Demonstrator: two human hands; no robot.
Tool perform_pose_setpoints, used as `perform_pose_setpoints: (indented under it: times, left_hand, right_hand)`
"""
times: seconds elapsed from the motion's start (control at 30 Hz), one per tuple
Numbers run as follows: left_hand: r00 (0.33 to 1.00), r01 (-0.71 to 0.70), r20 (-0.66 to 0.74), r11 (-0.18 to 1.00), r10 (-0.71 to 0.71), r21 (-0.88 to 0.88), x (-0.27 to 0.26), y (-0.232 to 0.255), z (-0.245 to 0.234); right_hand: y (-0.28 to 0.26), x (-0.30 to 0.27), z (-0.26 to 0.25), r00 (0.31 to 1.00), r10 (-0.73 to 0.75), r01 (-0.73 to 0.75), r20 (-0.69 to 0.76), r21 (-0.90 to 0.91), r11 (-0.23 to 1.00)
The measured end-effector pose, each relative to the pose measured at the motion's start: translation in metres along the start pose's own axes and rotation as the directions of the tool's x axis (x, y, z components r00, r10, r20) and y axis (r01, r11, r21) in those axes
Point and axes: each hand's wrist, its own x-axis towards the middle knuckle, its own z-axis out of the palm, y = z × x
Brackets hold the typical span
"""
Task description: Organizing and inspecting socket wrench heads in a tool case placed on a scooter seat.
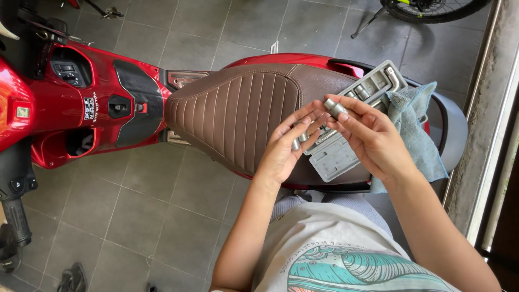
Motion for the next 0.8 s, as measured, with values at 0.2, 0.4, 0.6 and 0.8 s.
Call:
perform_pose_setpoints:
  times: [0.2,0.4,0.6,0.8]
  left_hand:
    - [0.999,-0.014,-0.052,1.0,0.013,-0.021,-0.01,0.003,0.017]
    - [0.991,-0.119,-0.077,0.987,0.111,-0.11,-0.009,-0.01,0.023]
    - [0.989,-0.145,-0.037,0.975,0.141,-0.171,-0.009,-0.009,0.049]
    - [0.987,-0.119,0.065,0.936,0.149,-0.332,-0.011,-0.003,0.082]
  right_hand:
    - [-0.017,-0.008,0.015,0.998,-0.056,0.059,0.02,-0.18,0.982]
    - [-0.033,-0.011,0.017,0.994,-0.081,0.095,0.068,-0.223,0.97]
    - [-0.038,-0.01,-0.003,0.998,-0.06,0.06,0.006,-0.16,0.985]
    - [-0.026,-0.009,-0.031,0.946,-0.317,0.319,0.066,-0.36,0.877]
